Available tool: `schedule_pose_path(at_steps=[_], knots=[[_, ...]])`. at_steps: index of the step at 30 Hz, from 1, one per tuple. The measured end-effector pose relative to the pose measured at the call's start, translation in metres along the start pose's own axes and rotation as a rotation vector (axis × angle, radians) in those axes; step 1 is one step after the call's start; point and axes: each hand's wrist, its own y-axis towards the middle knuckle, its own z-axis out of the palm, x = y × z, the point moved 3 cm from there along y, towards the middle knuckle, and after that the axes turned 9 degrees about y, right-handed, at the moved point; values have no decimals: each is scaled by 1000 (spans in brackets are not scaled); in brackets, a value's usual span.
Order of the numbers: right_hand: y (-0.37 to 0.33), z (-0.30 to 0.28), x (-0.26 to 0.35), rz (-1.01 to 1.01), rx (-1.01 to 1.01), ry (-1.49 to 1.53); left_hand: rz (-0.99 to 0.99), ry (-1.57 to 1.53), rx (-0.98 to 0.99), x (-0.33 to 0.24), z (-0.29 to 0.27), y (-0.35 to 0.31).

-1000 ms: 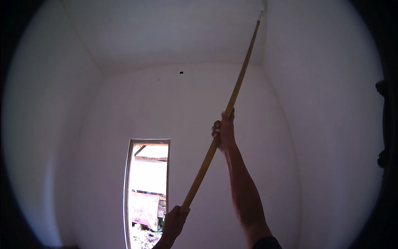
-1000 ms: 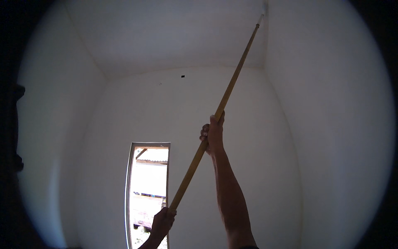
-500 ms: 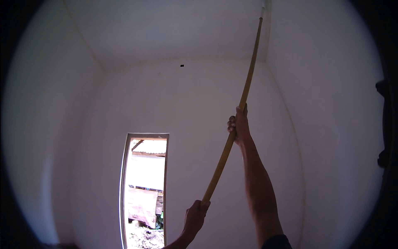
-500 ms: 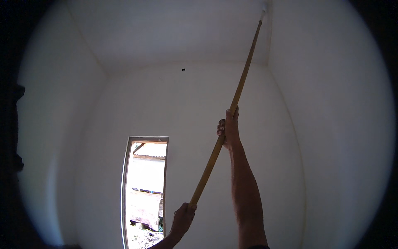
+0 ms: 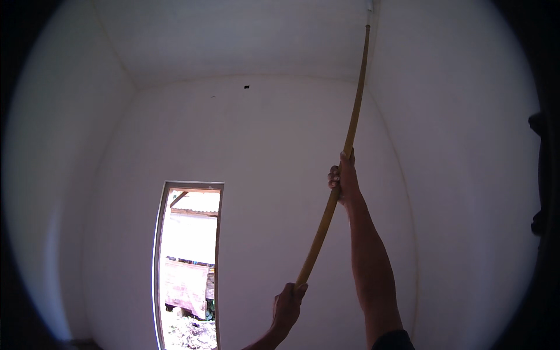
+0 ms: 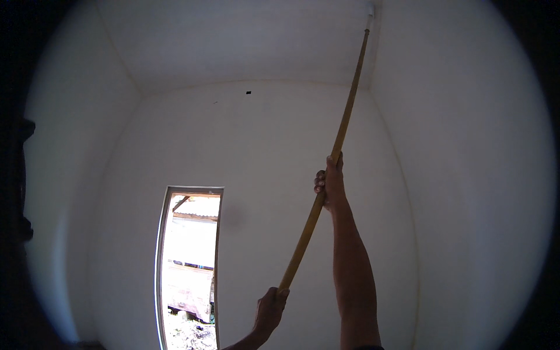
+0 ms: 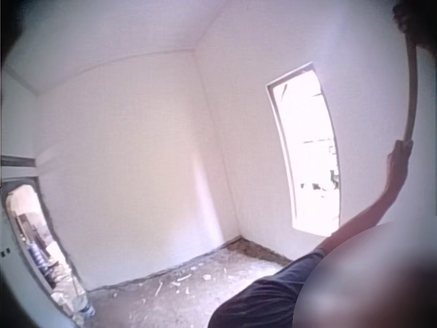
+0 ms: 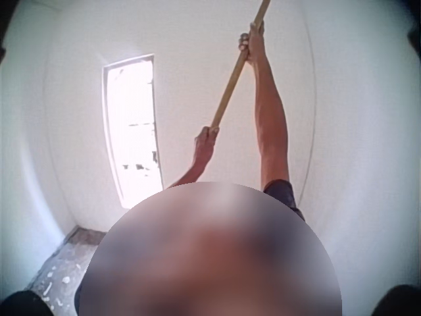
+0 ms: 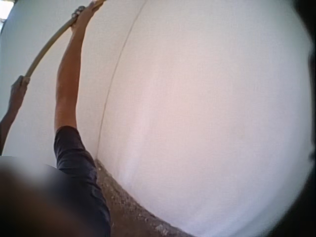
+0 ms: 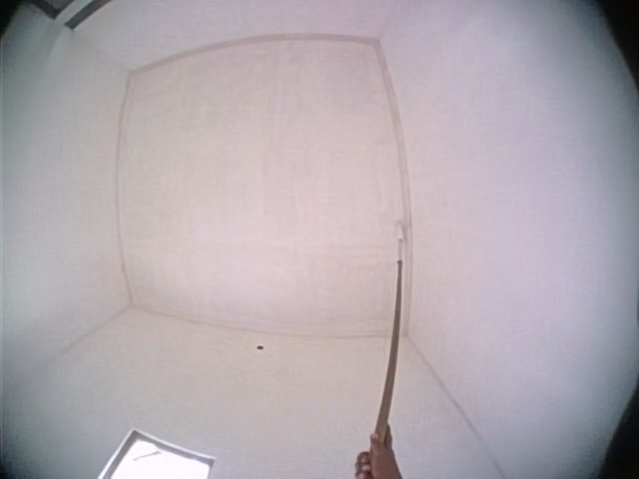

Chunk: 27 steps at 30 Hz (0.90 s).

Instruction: The person wraps a paint roller handle with brown paper, then attaches the roller to a long bamboo pole. They dip the roller into a paint tray and apply white paint to the ceiling and upper walls of a small room with a dirt floor and one window.

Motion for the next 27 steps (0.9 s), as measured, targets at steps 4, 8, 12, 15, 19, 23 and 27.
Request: schedule_pose_path(at_steps=[4,8,12,15,19,23,27], knots=[[7,-4,-4,19,9,6,28,23,-4,2,1,9],[10,-7,-8,29,22,45,12,48,-20,5,4,11],[9,-4,-8,27,61,61,18,118,-75,1,1,7],[6,-2,-8,0,39,33,28,101,-73,0,-6,5],[2,8,-7,-24,85,80,26,71,-103,4,-15,2],[0,17,-7,-60,120,71,-4,51,-211,10,-19,-2],[2,21,-8,-38,115,123,48,0,-200,11,-21,-5]])
